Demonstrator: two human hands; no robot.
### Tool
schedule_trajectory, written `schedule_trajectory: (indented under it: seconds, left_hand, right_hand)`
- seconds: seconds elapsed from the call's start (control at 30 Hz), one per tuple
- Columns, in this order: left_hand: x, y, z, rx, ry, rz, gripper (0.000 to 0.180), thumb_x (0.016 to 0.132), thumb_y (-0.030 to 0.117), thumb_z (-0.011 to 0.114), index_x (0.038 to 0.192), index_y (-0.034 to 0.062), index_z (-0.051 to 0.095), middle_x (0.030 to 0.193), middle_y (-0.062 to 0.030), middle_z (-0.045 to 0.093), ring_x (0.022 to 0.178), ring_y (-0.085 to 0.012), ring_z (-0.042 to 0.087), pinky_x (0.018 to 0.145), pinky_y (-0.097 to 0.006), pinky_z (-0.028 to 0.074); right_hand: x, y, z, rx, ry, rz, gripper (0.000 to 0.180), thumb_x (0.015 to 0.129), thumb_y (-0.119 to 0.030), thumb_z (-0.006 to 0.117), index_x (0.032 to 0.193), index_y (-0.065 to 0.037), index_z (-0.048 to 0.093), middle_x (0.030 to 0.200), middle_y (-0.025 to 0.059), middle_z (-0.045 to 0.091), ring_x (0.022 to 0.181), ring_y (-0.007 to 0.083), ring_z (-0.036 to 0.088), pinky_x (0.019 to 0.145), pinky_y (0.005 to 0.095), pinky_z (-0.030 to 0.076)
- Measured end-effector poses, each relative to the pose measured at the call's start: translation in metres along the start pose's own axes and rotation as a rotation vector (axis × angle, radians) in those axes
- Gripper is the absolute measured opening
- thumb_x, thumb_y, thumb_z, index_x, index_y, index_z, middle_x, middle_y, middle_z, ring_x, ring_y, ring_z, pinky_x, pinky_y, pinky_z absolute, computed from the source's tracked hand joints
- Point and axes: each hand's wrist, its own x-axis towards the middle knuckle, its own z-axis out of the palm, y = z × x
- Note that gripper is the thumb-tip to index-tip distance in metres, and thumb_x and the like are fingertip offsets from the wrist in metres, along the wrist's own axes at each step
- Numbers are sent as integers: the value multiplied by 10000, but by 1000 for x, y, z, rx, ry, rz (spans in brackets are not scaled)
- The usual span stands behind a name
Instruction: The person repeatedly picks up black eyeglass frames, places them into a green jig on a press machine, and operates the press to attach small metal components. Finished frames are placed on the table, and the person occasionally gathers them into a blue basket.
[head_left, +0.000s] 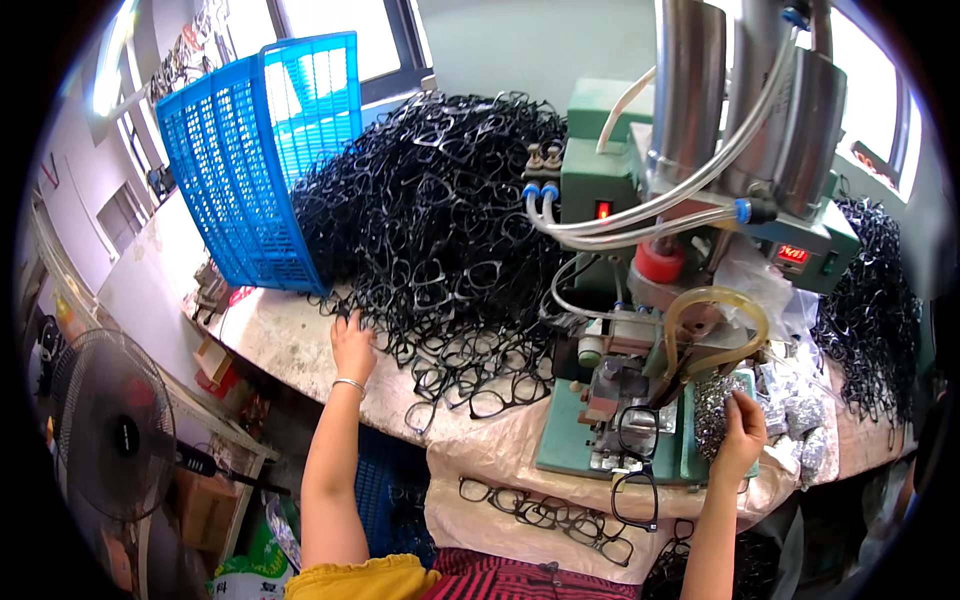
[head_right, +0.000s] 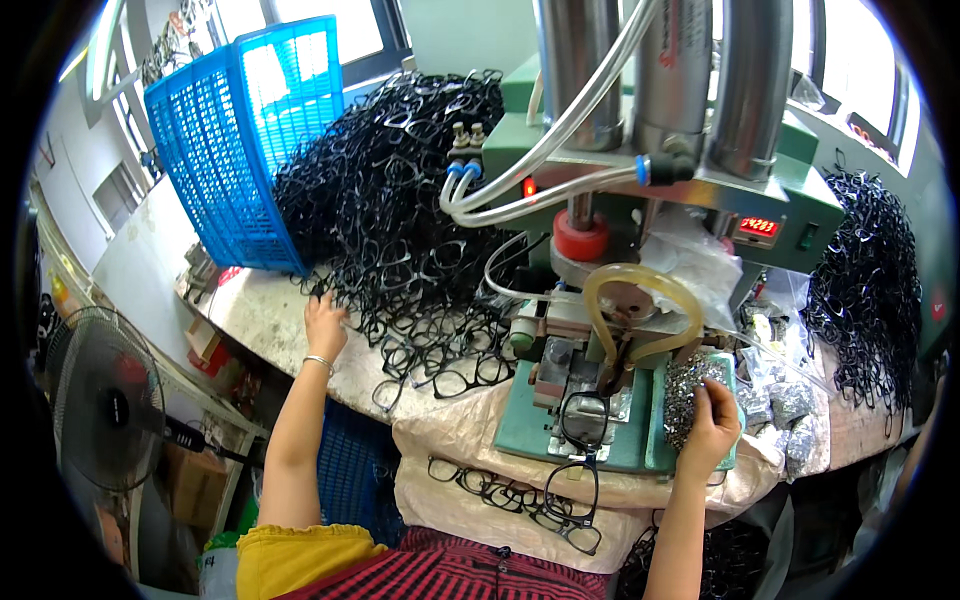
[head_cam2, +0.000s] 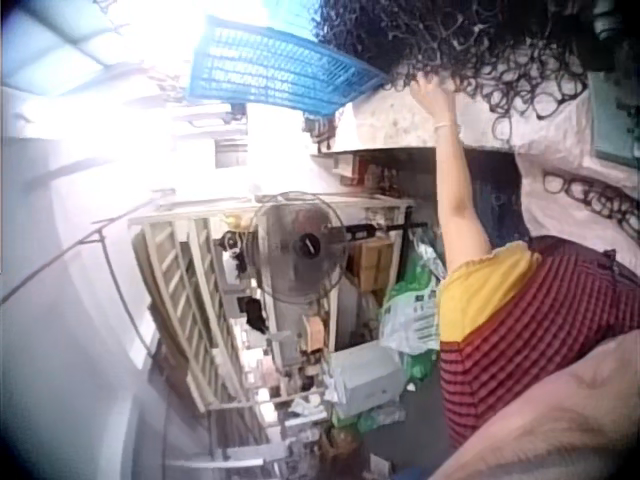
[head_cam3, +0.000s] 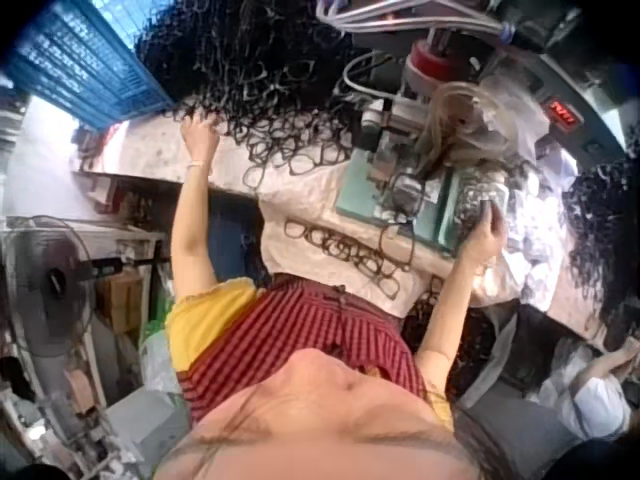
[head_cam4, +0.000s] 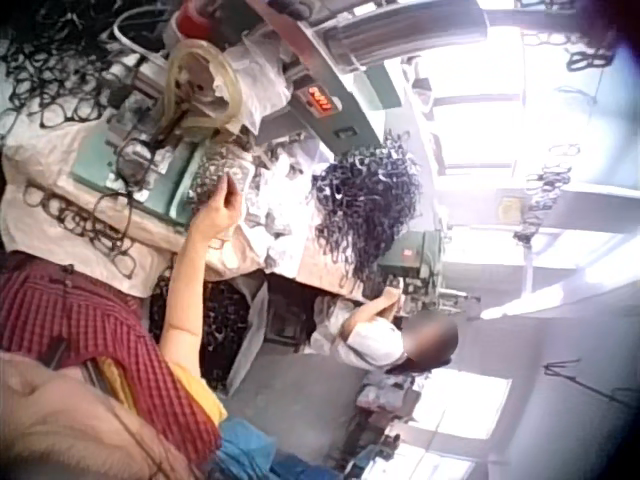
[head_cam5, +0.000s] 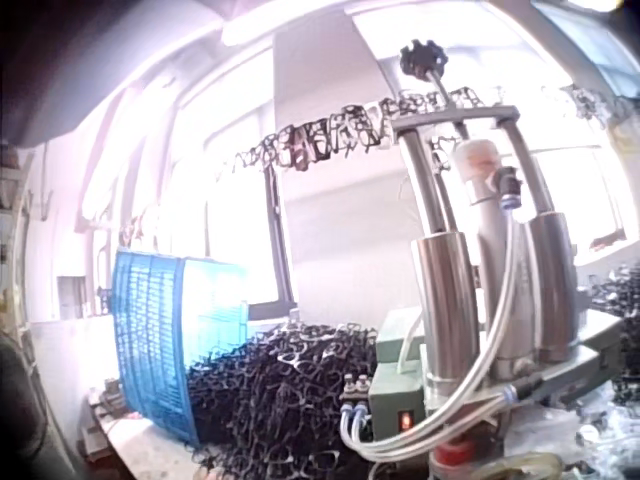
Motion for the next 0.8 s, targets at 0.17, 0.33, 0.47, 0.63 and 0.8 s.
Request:
schedule_trajectory:
  seconds: [0.17,0.33,0.47,0.63,0.8]
  left_hand:
    - [-6,-28,8,-201,-111,3,93,738,88,688,778,129,760,1282,-112,631,1177,-386,534,1036,-456,415]
    - [-5,2,-66,-221,2,52,110,910,79,574,946,38,669,833,-122,655,792,-309,590,779,-420,468]
    - [-38,55,-106,-1151,22,-407,244,1034,213,518,1196,51,601,695,14,489,622,-110,456,599,-250,390]
    - [-42,150,-106,-1144,-222,-277,525,987,167,602,1432,-18,395,775,24,403,676,-93,359,597,-234,336]
    - [-54,205,-108,-1539,-359,-267,334,1053,156,465,1330,-13,543,842,23,513,725,-69,448,669,-210,396]
  right_hand:
    - [-8,-7,-16,-293,-55,-97,145,837,43,682,976,7,700,891,44,672,856,138,616,803,263,478]
    - [-34,-26,-82,-546,61,-214,144,833,73,662,966,22,686,938,70,669,901,173,625,863,297,480]
    - [-46,-37,-91,-497,35,-129,144,801,65,687,935,12,704,919,75,676,886,188,633,854,304,485]
    - [-31,-82,7,-500,-340,-453,157,722,43,724,858,-36,735,847,106,690,839,272,651,764,364,497]
    - [-37,-79,62,-158,-352,-182,215,786,-14,720,993,8,667,926,106,684,892,198,667,806,305,511]
